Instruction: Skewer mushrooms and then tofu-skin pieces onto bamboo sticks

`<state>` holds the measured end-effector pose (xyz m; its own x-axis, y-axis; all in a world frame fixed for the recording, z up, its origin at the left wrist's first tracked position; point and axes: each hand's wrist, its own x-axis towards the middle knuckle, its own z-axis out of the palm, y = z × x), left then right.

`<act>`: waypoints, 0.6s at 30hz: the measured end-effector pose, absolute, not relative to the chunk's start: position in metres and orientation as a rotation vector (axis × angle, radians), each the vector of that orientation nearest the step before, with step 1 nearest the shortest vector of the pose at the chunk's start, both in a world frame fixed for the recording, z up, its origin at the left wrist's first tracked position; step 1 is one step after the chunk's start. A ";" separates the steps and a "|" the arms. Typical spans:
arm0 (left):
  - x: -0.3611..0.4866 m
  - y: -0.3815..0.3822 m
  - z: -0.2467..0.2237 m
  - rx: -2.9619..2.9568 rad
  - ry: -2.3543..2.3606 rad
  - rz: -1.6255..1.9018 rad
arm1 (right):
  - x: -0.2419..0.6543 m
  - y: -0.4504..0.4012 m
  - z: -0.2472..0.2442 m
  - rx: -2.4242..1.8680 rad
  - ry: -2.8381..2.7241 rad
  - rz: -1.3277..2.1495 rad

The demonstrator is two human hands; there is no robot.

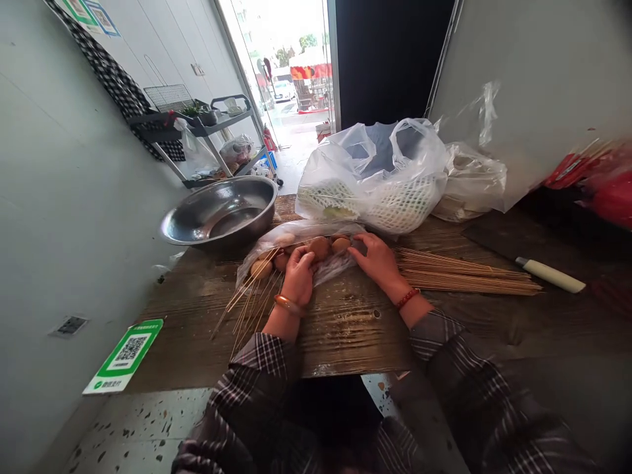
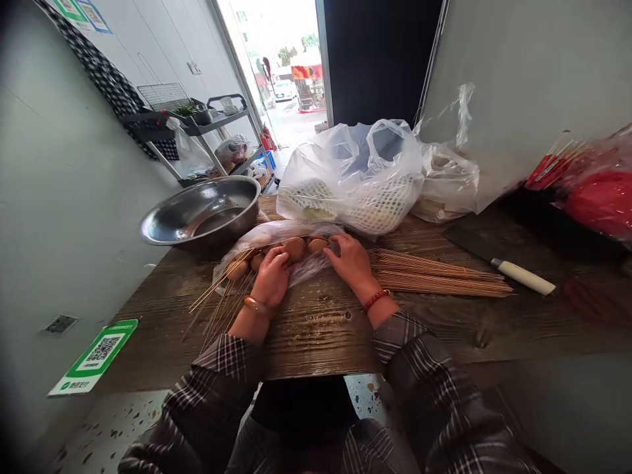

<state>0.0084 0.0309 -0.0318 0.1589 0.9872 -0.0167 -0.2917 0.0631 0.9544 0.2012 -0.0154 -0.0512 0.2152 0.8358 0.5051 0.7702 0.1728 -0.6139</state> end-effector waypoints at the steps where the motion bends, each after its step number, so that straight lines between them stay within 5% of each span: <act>1: 0.006 0.031 -0.029 0.955 0.843 1.181 | 0.201 -0.015 -0.051 -1.593 -1.545 0.085; 18: 0.002 0.026 -0.015 0.664 0.698 1.071 | 0.256 -0.054 -0.040 -1.768 -1.690 -0.159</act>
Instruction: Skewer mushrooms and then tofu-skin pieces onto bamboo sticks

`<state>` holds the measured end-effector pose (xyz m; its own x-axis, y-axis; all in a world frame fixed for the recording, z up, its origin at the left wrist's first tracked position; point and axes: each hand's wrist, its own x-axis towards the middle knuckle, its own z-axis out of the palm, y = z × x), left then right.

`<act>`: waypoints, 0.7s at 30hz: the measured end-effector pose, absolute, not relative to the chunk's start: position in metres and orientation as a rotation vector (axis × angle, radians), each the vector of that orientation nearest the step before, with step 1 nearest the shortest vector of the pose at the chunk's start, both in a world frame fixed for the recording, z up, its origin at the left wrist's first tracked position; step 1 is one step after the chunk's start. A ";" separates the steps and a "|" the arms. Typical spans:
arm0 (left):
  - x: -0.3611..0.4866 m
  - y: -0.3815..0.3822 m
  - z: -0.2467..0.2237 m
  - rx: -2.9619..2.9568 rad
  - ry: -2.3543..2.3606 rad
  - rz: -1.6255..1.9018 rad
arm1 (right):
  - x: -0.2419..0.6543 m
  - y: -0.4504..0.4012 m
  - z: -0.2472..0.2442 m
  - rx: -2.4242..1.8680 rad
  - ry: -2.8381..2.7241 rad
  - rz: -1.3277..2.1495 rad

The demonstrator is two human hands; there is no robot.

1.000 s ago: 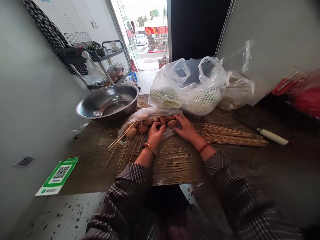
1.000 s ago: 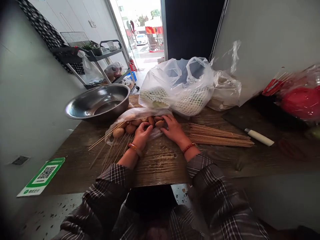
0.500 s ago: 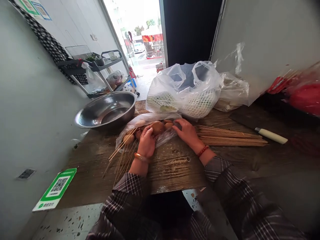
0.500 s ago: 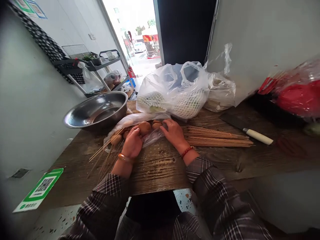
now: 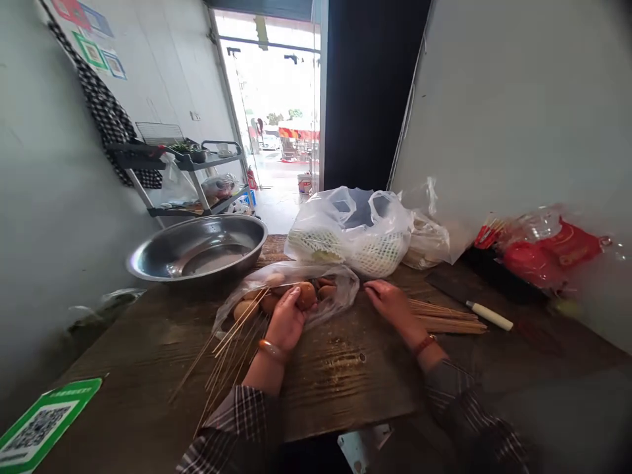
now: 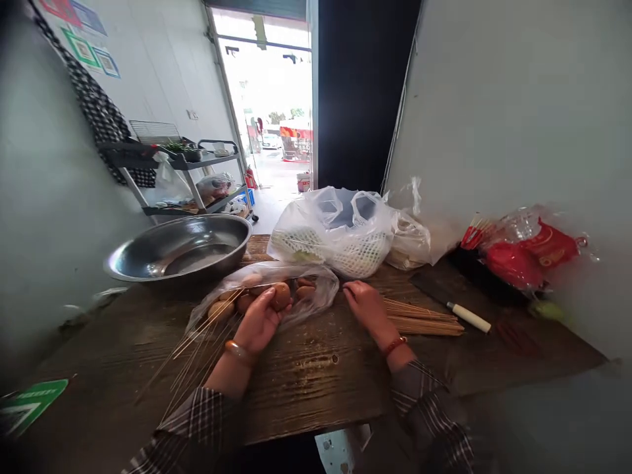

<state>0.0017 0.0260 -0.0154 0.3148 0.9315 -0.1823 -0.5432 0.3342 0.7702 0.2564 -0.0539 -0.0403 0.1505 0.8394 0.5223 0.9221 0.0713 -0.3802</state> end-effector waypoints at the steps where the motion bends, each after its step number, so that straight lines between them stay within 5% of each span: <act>1: 0.001 0.026 -0.017 0.678 0.659 1.068 | 0.268 -0.060 -0.042 -1.821 -1.698 -0.174; 12: 0.005 0.025 -0.032 0.653 0.570 1.096 | 0.319 -0.105 -0.049 -2.301 -1.787 -0.330; 21: 0.009 0.026 -0.038 0.611 0.594 1.107 | 0.294 -0.097 -0.041 -2.120 -1.869 -0.493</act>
<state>0.0089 0.0259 -0.0381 0.3310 0.9343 -0.1324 -0.6265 0.3225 0.7096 0.2937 -0.0973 -0.0415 0.1091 0.8988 0.4247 0.9913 -0.1302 0.0207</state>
